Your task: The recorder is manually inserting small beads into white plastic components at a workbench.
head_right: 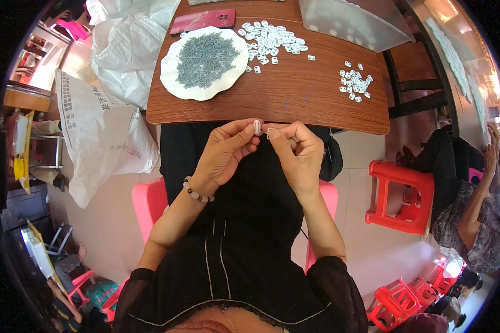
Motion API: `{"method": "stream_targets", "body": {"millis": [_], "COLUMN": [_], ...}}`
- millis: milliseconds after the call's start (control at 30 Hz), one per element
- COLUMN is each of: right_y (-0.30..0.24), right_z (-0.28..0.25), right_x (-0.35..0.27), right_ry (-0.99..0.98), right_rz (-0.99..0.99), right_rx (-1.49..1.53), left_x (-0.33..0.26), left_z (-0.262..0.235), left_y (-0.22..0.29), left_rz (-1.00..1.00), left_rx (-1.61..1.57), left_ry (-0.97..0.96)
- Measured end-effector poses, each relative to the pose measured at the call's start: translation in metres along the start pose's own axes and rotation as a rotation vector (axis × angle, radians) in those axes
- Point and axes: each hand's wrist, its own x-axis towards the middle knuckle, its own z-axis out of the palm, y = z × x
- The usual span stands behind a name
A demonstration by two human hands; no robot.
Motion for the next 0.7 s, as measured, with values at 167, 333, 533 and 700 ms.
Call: {"method": "stream_targets", "body": {"millis": [167, 333, 533, 700], "right_y": [0.0032, 0.0043, 0.0027, 0.005], "right_z": [-0.0074, -0.0078, -0.0059, -0.0067], "right_x": [-0.0001, 0.0002, -0.0003, -0.0003], "right_ry": [-0.016, -0.011, -0.014, -0.01], "right_rz": [0.058, 0.044, 0.044, 0.043], "right_rx": [-0.092, -0.088, -0.101, -0.141], "left_x": [0.0003, 0.0001, -0.0023, -0.0031], "left_z": [0.0009, 0.0006, -0.0001, -0.0004], "left_y": [-0.0007, -0.003, -0.0034, -0.0042], "left_rz": [0.004, 0.002, 0.011, 0.019], "left_rx": [0.02, 0.047, 0.061, 0.066], "left_ry": [0.026, 0.02, 0.028, 0.027]}}
